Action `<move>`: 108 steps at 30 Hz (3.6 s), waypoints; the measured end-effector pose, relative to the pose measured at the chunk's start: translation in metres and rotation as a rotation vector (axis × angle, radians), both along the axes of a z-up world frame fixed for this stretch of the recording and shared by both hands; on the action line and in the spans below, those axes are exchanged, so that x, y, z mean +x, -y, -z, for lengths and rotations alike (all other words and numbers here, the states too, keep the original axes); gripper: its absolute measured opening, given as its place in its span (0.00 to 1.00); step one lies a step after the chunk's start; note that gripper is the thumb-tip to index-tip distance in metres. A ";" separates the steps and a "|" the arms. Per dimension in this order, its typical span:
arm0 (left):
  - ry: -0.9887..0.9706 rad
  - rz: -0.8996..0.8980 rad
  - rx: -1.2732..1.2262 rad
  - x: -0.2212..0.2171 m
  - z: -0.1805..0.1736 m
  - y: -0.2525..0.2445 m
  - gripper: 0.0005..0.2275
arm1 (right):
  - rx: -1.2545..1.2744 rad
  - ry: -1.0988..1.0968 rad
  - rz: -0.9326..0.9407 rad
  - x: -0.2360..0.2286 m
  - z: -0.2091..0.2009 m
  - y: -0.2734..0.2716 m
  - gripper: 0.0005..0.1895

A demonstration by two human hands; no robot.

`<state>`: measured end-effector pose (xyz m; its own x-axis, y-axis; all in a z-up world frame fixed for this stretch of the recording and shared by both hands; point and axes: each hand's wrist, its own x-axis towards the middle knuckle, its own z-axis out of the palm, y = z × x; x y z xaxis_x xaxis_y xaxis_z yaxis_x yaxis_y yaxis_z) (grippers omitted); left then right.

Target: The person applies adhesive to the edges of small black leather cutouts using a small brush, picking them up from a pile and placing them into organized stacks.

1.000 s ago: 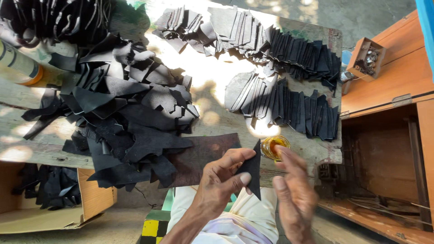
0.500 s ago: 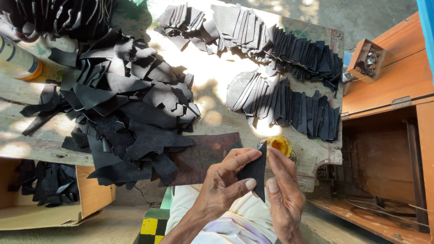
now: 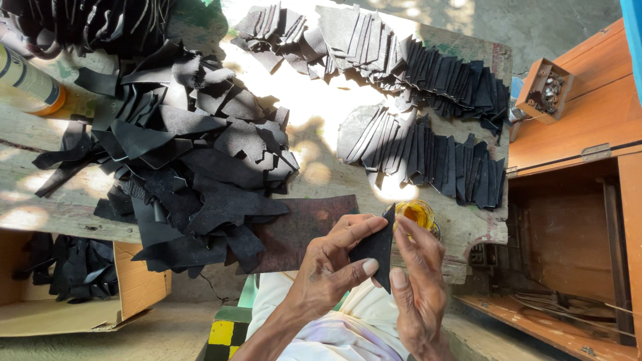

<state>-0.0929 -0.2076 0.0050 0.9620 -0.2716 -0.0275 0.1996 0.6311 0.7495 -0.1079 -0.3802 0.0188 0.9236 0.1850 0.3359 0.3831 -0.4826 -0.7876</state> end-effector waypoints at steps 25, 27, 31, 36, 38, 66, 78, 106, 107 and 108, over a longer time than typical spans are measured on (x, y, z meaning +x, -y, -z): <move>-0.149 0.018 -0.066 0.011 -0.013 -0.002 0.31 | -0.208 0.315 0.052 -0.005 -0.008 0.005 0.16; -0.182 0.011 -0.062 0.011 -0.012 -0.002 0.32 | -0.220 0.342 0.052 -0.007 -0.008 0.006 0.15; -0.193 -0.003 -0.083 0.011 -0.009 -0.001 0.32 | -0.189 0.340 0.079 -0.008 -0.013 0.005 0.13; -0.191 -0.003 -0.100 0.011 -0.008 -0.002 0.31 | -0.208 0.217 0.019 -0.009 -0.030 -0.002 0.21; -0.188 -0.008 -0.101 0.013 -0.009 -0.004 0.31 | -0.186 0.116 0.036 -0.008 -0.033 -0.002 0.20; -0.168 0.180 -0.097 0.022 -0.012 -0.021 0.33 | -0.359 0.199 -0.115 0.057 0.009 0.048 0.24; 0.672 -0.380 1.141 0.218 0.148 -0.022 0.17 | -0.666 0.002 -0.089 0.067 -0.021 0.072 0.19; 0.817 -0.354 1.905 0.150 0.036 -0.255 0.06 | -0.913 0.087 -0.065 0.082 0.072 0.132 0.14; 0.815 -0.360 1.872 0.151 0.028 -0.256 0.05 | -0.918 0.079 -0.056 0.084 0.073 0.131 0.14; 0.813 -0.366 1.839 0.153 0.020 -0.258 0.05 | -0.901 0.093 -0.062 0.085 0.073 0.133 0.14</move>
